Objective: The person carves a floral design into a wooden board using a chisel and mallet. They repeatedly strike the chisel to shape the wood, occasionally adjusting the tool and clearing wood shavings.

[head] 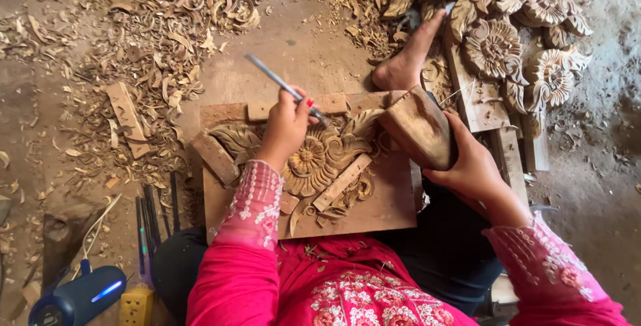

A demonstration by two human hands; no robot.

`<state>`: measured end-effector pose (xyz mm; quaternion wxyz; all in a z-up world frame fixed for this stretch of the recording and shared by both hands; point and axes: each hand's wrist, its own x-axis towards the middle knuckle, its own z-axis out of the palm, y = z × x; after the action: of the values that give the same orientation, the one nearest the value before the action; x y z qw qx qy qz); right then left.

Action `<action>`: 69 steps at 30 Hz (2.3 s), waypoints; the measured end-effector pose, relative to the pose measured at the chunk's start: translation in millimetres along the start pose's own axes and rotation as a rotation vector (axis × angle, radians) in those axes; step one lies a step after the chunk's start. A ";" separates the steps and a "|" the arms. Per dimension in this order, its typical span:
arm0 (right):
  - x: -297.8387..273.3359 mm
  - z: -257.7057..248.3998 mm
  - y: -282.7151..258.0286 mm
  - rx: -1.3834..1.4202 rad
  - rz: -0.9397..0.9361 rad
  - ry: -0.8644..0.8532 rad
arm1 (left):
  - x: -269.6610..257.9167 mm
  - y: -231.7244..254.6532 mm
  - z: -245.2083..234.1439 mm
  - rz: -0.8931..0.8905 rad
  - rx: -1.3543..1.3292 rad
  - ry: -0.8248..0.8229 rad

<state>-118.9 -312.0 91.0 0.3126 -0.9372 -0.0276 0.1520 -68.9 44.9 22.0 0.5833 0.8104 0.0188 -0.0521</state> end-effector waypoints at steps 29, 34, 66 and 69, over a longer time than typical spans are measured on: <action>10.6 -12.4 -18.3 0.356 -0.126 0.432 | 30.6 37.3 50.7 0.482 0.771 -0.271; 28.3 -46.7 -33.7 -0.042 -0.477 0.518 | 30.5 24.9 52.8 0.477 0.725 -0.255; -10.4 -1.0 1.3 0.081 -0.180 0.440 | 73.2 26.8 40.7 -0.297 0.044 -0.190; -7.5 0.1 1.9 0.079 -0.216 0.461 | 80.3 28.3 40.0 -0.194 -0.230 -0.138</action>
<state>-126.1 -314.6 91.8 0.3615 -0.9258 -0.0494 -0.0992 11.0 -4.4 27.6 0.6642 0.7273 0.0627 -0.1614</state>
